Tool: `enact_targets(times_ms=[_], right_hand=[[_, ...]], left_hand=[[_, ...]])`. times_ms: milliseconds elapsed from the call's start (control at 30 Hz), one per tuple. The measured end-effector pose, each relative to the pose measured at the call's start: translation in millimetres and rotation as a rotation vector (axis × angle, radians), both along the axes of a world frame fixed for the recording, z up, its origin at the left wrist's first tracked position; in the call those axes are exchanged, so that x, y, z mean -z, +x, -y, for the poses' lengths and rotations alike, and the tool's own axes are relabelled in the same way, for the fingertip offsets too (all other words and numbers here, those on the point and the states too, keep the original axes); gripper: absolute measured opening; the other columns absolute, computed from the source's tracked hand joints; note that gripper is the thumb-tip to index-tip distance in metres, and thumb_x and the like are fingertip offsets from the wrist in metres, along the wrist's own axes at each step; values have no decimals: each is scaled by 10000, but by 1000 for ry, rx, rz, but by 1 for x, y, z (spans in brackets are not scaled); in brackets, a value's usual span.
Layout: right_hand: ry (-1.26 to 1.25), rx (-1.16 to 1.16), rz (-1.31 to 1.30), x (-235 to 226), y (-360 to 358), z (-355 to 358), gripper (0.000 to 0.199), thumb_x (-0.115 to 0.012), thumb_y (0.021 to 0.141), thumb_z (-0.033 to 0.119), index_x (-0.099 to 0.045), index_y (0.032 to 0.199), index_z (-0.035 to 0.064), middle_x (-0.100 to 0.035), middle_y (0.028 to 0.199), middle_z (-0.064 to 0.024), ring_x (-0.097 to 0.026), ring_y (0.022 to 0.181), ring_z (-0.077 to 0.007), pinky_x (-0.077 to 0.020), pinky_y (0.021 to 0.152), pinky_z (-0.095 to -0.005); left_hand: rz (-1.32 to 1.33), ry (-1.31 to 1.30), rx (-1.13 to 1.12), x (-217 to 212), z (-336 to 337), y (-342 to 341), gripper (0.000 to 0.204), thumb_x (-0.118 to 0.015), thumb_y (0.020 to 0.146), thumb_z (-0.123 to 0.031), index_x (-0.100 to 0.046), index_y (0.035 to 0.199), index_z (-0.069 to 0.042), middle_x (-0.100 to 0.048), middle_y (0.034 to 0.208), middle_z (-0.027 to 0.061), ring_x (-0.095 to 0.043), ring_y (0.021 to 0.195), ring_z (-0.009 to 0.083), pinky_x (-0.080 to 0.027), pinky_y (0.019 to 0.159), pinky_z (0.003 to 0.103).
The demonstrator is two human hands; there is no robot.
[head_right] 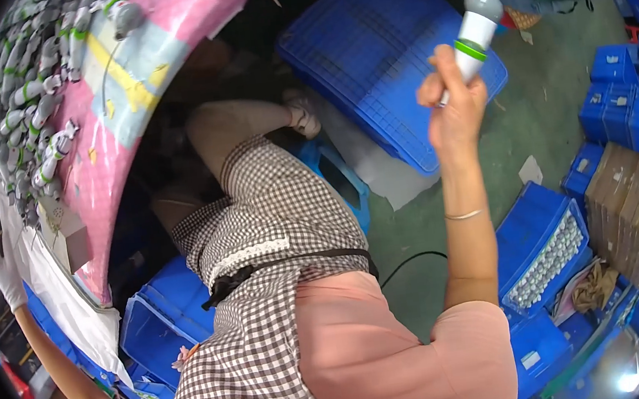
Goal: Inspecting, cleaning, and organizing small plastic toy robots at a factory workbench.
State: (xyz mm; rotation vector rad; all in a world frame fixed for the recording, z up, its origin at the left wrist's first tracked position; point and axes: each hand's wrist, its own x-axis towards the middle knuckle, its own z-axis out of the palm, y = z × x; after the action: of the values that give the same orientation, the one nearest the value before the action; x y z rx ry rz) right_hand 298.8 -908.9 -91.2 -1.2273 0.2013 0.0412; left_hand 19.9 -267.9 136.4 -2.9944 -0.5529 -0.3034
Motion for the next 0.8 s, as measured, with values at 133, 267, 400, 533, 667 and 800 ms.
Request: enact_targets(times_ms=[133,267,400,533,667,800], right_hand=[[137,-77,-85,22,-14,-36,254,-556,936,256,-540,894,6,-434,520,3,-407,450,-102,-340,462,-270],[67,-151,-129,38,-42,-55,374,-511,949,354,-565,1008,-11,-536,611,-36,-523,587,-137,-430,551,-294],[45,-187,-167,40,-61,-56,454,-431,969,415,-579,1030,-10,-520,621,-34,-498,646,-150,-401,628,-297],[306,-255,-169,60,-79,-40,460,-378,984,415,-590,1039,11,-431,590,-15,-400,646,-150,-321,644,-298],[356,-237,-205,86,-110,-8,290,-466,970,279,-572,1028,16,-400,589,-9,-387,645,-151,-322,644,-302],[285,-230,-378,111,-107,18,202,-534,938,190,-563,1016,7,-426,594,-15,-435,647,-153,-361,652,-310]], left_hand=[[-25,100,11,-20,18,27,386,-502,939,-106,-469,1314,-22,-483,1345,98,-421,1259,186,-281,1067,307],[-12,78,204,-16,67,71,362,-523,921,-60,-498,1281,-25,-509,1313,103,-459,1224,206,-317,1044,312],[-22,80,314,14,85,83,357,-538,906,-36,-515,1261,-26,-526,1283,113,-483,1204,220,-347,1023,320],[-1,28,222,17,82,73,340,-535,912,-46,-523,1251,-21,-534,1274,115,-489,1197,210,-348,1020,312],[0,100,161,12,90,51,326,-538,920,-69,-529,1242,-18,-549,1256,112,-504,1179,199,-353,1014,303],[-73,191,123,4,145,44,334,-558,900,-52,-536,1231,-19,-565,1237,120,-523,1164,213,-379,992,306]])
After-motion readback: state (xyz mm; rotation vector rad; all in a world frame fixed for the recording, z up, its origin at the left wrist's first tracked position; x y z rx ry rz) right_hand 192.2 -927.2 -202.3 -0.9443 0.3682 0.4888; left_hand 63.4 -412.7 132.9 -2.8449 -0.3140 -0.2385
